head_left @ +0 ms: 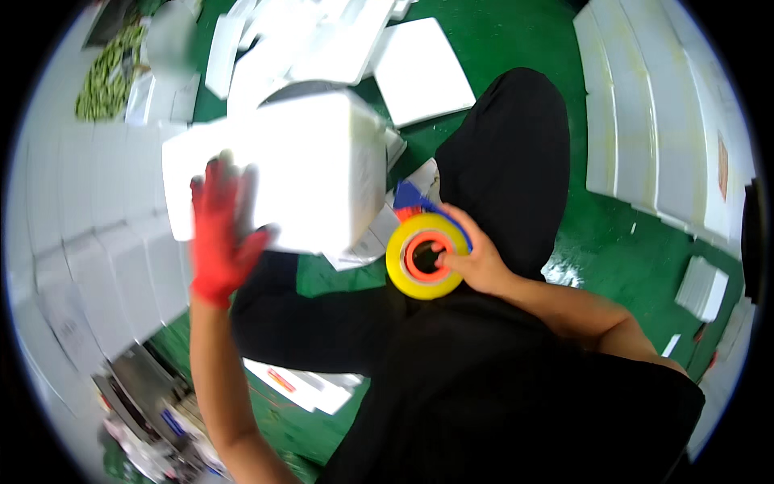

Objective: The person prepares a tape dispenser and applies yellow packing tape to secure the lids of multiple white polystyrene foam boxes filled with produce, placing each box on a low rotating turntable to facilitate taping all sides.

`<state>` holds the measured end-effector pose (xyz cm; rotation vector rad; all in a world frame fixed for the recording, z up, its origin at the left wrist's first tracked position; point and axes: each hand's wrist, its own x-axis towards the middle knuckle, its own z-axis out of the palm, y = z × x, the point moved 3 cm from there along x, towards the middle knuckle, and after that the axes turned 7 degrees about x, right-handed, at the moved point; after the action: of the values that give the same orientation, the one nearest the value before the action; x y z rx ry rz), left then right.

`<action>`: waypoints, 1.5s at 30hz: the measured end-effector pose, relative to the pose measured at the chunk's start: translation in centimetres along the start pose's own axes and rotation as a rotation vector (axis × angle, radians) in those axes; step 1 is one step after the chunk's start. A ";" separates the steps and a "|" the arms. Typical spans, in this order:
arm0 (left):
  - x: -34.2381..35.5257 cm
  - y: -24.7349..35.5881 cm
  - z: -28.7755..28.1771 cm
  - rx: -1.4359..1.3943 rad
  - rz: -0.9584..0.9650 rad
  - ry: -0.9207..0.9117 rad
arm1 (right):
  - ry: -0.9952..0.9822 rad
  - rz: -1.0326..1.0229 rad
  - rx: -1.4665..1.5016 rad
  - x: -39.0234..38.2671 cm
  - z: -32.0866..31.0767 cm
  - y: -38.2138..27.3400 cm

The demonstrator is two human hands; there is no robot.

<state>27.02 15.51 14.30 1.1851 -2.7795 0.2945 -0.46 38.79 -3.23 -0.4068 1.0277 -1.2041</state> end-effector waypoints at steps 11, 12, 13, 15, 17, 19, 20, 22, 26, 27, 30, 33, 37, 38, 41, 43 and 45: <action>4.0 3.1 5.6 0.188 -0.415 0.161 | -0.264 -0.085 -0.461 -0.2 1.8 1.1; 4.2 2.5 5.8 0.192 -0.424 0.171 | -0.277 -0.088 -0.492 -0.3 2.0 0.9; 4.5 2.7 5.9 0.194 -0.446 0.179 | -0.272 -0.111 -0.496 -0.5 1.7 1.0; 5.1 3.2 6.0 0.197 -0.492 0.194 | -0.264 -0.159 -0.504 -0.7 1.4 1.3; 5.4 3.6 6.0 0.227 -0.521 0.184 | -0.270 -0.069 -0.482 -1.1 2.2 1.1; 5.4 3.7 5.8 0.229 -0.533 0.185 | -0.297 -0.135 -0.538 -0.8 2.3 1.1; 5.1 3.9 5.8 0.232 -0.518 0.187 | -0.326 -0.115 -0.550 -0.7 2.5 0.9; 4.5 4.0 5.7 0.243 -0.486 0.197 | -0.386 -0.083 -0.570 0.1 3.0 0.1; 4.3 4.4 5.0 0.227 -0.417 0.158 | -0.594 -0.161 -0.721 8.9 3.8 -0.4; 4.0 4.5 4.8 0.211 -0.403 0.158 | -0.587 -0.230 -0.708 12.0 4.9 0.1; 3.2 3.9 4.6 0.184 -0.381 0.136 | -0.466 0.015 -0.738 16.7 12.0 -1.4; 3.3 3.3 4.4 0.140 -0.364 0.071 | -0.459 -0.061 -0.904 16.3 14.0 -0.4; 4.2 -1.4 2.9 -0.550 -0.314 0.008 | -0.604 -0.043 -0.588 12.9 7.3 -0.5; 4.8 -4.2 2.4 -0.615 -0.492 0.068 | -0.582 0.114 -0.382 10.5 5.3 -2.2; 7.1 -10.5 -0.1 0.073 -0.506 0.260 | -0.513 0.164 0.355 3.6 1.6 -5.4; 5.7 -15.9 6.5 -0.101 -0.807 -0.105 | -0.384 0.087 0.733 1.6 0.7 -7.3; 5.3 -14.7 8.4 -0.424 -0.891 -0.023 | -0.240 0.044 0.869 3.9 -1.3 -6.7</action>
<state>33.83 0.03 9.02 2.0733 -1.8854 -0.3649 -5.38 33.19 -0.64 0.1557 0.2438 -1.3963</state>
